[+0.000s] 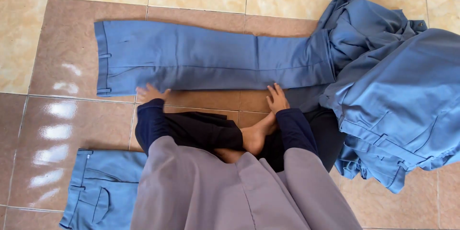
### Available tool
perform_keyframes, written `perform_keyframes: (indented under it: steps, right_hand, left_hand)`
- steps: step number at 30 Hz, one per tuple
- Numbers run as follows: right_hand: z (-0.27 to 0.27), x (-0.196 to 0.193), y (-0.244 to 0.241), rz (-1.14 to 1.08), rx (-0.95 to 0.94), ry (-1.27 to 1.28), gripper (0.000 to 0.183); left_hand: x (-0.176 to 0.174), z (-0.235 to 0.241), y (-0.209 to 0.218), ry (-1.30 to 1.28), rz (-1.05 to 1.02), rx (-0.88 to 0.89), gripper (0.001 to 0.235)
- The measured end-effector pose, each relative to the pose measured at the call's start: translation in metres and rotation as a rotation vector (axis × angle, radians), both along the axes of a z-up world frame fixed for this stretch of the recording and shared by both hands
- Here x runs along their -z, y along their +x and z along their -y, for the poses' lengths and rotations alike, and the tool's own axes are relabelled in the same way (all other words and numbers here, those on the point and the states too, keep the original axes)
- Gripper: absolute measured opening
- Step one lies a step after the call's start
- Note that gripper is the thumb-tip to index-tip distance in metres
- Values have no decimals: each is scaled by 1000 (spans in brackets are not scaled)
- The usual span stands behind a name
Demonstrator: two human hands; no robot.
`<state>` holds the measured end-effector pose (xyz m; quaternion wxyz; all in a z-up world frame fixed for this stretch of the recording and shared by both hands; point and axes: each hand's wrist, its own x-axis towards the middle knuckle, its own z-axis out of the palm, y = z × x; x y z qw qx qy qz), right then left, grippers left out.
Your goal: The person sits on a tiled floor and folds a pair of blue trousers by hand. They lay the trousers flat, fold the legs together, and then fold the garment into a compact rectangular shape, repeating the process for multiple pairs.
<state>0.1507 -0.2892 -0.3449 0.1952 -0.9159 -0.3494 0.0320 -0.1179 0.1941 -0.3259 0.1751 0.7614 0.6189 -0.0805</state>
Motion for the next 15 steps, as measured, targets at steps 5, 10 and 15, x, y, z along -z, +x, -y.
perform_keyframes:
  steps: [5,10,15]
  right_hand:
    - [22,0,9,18,271,74,52]
    - [30,14,12,39,401,160,53]
    - [30,9,11,121,434,130,52]
  left_hand:
    - [3,101,97,190,129,476,104]
    - [-19,158,119,-105,187,507,109]
    - [-29,134,89,-41,12,477,112]
